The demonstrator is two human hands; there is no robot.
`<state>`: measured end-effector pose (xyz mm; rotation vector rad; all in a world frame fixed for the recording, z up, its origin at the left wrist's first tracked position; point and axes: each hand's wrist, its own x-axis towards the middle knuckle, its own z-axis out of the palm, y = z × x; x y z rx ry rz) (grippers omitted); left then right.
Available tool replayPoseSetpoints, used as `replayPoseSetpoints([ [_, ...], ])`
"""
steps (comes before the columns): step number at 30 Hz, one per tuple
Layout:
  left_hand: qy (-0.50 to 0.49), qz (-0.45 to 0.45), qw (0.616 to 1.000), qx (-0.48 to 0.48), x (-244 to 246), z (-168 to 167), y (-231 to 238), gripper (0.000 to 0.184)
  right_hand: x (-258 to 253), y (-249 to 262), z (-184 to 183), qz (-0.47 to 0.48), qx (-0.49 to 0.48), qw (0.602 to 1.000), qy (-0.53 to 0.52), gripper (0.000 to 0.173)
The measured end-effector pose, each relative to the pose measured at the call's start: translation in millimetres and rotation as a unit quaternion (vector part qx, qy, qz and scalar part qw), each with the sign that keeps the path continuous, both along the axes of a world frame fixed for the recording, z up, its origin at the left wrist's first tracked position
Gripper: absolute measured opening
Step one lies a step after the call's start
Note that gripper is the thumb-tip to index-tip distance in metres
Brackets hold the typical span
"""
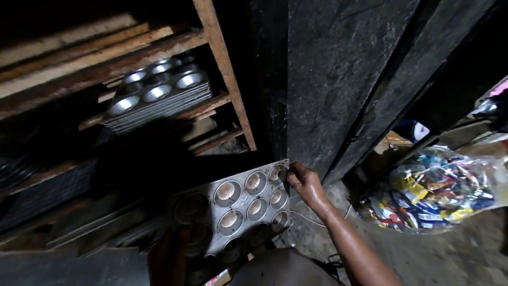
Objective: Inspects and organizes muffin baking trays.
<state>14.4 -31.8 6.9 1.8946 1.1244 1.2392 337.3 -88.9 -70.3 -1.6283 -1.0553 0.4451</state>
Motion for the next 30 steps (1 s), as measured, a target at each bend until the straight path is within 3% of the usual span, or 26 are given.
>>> replayPoseSetpoints([
  [6,-0.02,0.006,0.999,-0.027,6.3,-3.6,-3.1,0.01,-2.3,-0.2,-0.7,-0.02,-0.022,0.999,-0.013,0.026],
  [12,0.025,0.005,1.0,-0.014,2.9,1.6,-4.0,0.012,8.5,-4.5,-6.2,-0.054,-0.076,0.991,-0.1,0.02],
  [17,0.008,-0.006,1.0,-0.011,0.7,-4.2,0.1,0.013,23.9,-7.9,-10.5,-0.027,-0.134,0.987,-0.087,0.027],
  [22,0.032,0.008,0.999,-0.027,-1.1,-5.2,3.3,0.015,25.9,-7.1,-19.7,-0.006,-0.051,0.999,0.009,0.027],
  [26,0.008,0.001,0.999,-0.038,1.8,-3.0,2.2,0.012,17.1,-6.6,-13.4,-0.02,0.019,0.99,0.141,0.042],
  [30,-0.014,-0.037,0.999,-0.015,0.6,-7.4,5.0,0.011,16.9,-5.6,-12.6,0.025,0.04,0.981,0.187,0.025],
])
